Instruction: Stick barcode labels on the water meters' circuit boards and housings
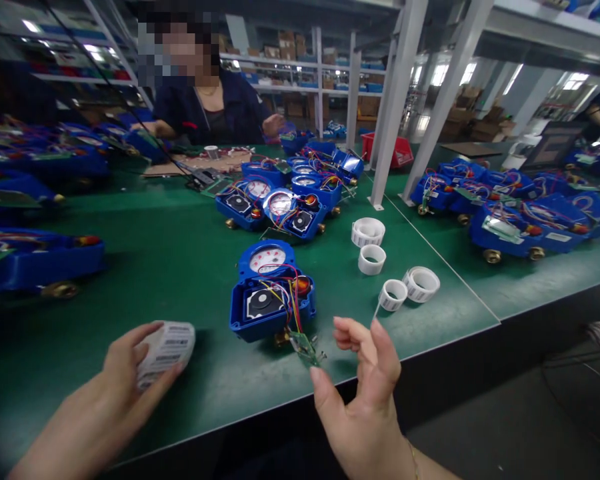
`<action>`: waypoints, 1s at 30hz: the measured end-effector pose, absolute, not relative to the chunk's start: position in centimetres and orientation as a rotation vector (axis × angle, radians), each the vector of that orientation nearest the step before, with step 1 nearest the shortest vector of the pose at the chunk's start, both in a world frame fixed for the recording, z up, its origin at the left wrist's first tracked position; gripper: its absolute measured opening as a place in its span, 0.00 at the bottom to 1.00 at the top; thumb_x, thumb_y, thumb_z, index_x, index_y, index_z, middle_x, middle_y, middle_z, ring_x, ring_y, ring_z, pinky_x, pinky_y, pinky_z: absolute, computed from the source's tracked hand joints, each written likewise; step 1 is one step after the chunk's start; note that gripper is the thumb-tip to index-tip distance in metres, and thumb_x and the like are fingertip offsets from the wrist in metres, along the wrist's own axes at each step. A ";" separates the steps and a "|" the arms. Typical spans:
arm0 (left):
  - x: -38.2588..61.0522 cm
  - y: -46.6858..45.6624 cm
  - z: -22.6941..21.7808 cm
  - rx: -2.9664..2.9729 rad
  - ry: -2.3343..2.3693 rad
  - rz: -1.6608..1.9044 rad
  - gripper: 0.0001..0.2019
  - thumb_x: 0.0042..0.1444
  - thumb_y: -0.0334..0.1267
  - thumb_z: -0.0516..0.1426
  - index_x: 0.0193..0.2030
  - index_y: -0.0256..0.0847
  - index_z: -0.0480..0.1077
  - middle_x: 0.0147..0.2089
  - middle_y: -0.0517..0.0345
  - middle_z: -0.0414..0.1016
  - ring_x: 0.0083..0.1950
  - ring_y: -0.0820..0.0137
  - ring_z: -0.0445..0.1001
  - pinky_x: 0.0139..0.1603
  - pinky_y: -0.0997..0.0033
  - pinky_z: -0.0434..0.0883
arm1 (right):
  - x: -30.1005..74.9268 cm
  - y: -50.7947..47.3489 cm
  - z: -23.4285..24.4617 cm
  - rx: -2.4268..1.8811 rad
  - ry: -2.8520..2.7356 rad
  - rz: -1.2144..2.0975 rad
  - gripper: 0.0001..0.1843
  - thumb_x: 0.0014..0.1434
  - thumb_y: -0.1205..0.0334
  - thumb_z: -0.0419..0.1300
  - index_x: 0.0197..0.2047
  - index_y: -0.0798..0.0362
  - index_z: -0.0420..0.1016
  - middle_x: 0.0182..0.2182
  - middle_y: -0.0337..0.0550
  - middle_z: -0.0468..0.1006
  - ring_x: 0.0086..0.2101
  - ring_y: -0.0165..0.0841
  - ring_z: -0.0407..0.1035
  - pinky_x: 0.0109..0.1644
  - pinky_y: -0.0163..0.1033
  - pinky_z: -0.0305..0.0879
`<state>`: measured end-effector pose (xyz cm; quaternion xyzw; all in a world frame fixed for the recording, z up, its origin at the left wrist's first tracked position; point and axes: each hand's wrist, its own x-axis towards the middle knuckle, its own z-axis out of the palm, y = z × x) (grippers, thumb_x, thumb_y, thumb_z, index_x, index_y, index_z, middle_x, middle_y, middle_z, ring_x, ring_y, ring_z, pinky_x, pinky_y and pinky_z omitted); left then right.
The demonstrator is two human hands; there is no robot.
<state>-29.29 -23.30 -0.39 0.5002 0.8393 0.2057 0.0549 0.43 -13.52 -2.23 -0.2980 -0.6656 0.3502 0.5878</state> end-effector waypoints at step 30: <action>-19.0 -14.0 5.3 2.875 1.806 0.873 0.16 0.65 0.32 0.54 0.57 0.52 0.72 0.66 0.63 0.72 0.70 0.63 0.58 0.72 0.55 0.44 | -0.9 -11.9 -2.2 -0.659 -1.175 0.960 0.41 0.59 0.76 0.62 0.61 0.25 0.50 0.49 0.34 0.63 0.33 0.20 0.77 0.43 0.33 0.76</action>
